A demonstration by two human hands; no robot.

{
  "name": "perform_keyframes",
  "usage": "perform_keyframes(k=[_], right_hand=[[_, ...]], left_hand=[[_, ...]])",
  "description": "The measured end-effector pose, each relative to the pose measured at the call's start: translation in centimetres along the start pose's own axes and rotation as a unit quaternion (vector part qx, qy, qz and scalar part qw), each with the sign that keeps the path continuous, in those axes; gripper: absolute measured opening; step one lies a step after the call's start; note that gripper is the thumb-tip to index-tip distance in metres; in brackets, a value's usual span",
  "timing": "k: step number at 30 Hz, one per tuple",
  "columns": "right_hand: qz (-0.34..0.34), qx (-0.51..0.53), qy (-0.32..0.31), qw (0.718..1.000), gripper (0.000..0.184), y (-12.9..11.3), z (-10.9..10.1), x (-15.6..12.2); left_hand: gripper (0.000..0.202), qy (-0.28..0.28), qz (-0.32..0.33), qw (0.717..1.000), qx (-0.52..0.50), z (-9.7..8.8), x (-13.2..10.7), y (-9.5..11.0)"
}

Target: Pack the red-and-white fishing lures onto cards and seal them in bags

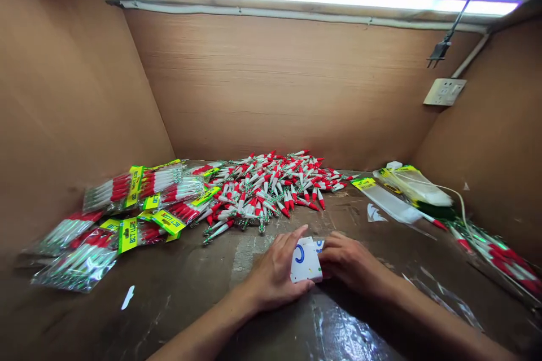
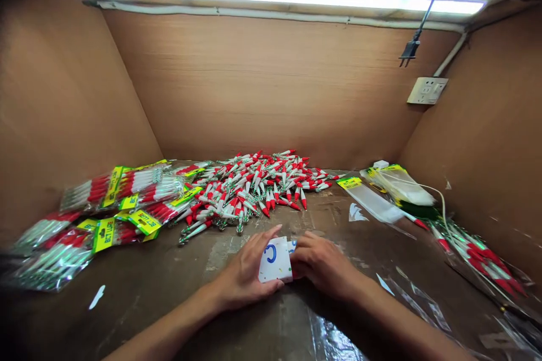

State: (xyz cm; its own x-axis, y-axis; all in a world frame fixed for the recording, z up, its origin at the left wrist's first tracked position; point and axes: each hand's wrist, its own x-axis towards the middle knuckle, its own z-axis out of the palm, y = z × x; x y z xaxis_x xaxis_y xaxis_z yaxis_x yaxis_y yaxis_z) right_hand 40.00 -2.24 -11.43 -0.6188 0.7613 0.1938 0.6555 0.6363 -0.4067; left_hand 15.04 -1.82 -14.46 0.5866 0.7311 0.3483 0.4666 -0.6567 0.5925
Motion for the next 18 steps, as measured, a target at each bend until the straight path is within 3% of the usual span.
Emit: perform_keyframes(k=[2, 4, 8, 11, 14, 18], right_hand=[[-0.044, 0.020, -0.064, 0.997, 0.016, 0.1, -1.0, 0.5], [-0.043, 0.057, -0.076, 0.995, 0.018, 0.5, -2.5, 1.5], [0.018, 0.065, 0.043, 0.997, 0.024, -0.4, -3.7, 6.5], [-0.011, -0.046, 0.017, 0.999, 0.019, -2.9, -2.2, 11.9], [-0.021, -0.187, -0.016, 0.982, 0.019, -5.3, 0.2, 16.4], [-0.032, -0.239, -0.026, 0.970, 0.020, -6.9, 2.7, 19.8]], left_hand=[[0.108, -0.006, -0.004, 1.000, 0.004, -0.1, -0.2, -0.2], [0.106, -0.016, -0.009, 1.000, 0.012, -0.2, -0.3, -0.3], [0.099, -0.040, -0.017, 0.999, 0.032, -0.6, -0.3, 0.2], [0.094, -0.051, -0.033, 0.997, 0.036, -0.9, -0.4, 0.6], [0.095, -0.052, -0.027, 0.998, 0.033, -1.1, -0.5, 0.7], [0.094, -0.047, -0.023, 0.997, 0.051, -1.1, -0.8, 0.8]])
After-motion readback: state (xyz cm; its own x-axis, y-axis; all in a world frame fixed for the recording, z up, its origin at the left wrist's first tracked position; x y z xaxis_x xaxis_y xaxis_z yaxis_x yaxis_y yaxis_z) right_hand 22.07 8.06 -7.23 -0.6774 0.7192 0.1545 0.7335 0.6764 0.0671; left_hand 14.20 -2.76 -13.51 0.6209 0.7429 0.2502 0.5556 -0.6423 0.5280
